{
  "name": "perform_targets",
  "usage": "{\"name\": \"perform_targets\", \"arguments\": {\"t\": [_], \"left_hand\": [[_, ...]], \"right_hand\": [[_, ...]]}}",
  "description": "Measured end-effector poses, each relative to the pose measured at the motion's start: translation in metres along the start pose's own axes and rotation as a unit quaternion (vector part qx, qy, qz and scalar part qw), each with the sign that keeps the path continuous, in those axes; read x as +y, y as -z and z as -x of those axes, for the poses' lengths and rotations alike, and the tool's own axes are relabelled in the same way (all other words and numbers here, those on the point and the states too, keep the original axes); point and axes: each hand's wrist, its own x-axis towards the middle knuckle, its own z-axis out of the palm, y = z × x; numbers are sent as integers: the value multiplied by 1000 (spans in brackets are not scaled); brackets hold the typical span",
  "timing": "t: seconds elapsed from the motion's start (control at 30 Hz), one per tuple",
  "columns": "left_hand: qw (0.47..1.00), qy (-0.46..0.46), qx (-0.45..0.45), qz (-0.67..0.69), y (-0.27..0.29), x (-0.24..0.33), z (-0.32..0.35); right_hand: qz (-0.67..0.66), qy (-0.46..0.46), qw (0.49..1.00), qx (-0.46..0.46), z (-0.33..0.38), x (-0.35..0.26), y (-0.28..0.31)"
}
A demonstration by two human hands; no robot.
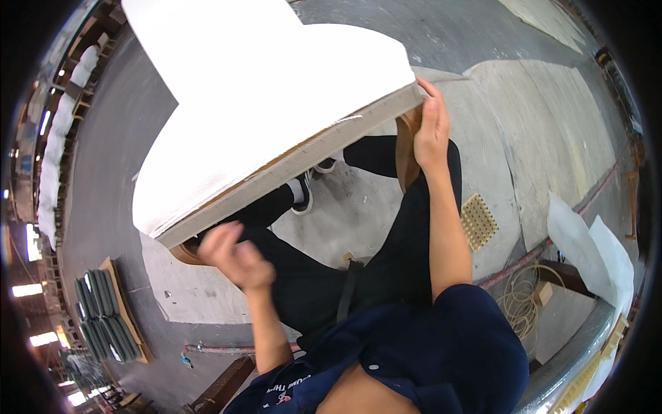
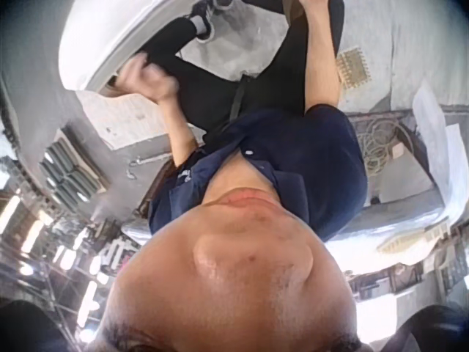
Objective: The person staples white fabric onto a wooden chair frame using a pneumatic staple gun, then brushes the surface with a large brush. The person repositions the chair to access different edges and continues stapling along the perimeter.
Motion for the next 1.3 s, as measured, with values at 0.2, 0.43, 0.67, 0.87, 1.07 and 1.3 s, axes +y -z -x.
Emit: {"name": "perform_targets", "arguments": {"t": [0.2,0.43,0.67,0.87,1.07,1.3], "left_hand": [[868,172,-265,382,-123,104,-7],[718,310,-252,570,-220,146,-56],[714,393,-186,548,-249,147,-66],[749,368,-202,512,-251,168,-70],[774,357,-137,504,-264,158,-72],[744,389,-152,522,-269,159,-68]], "right_hand": [[-49,16,997,53,-4,3,-12],[-96,-35,993,66,0,8,2],[15,22,999,-33,30,6,47],[299,-399,859,115,190,109,223],[313,-545,757,-178,385,139,189],[466,-519,677,-233,438,103,134]]}}
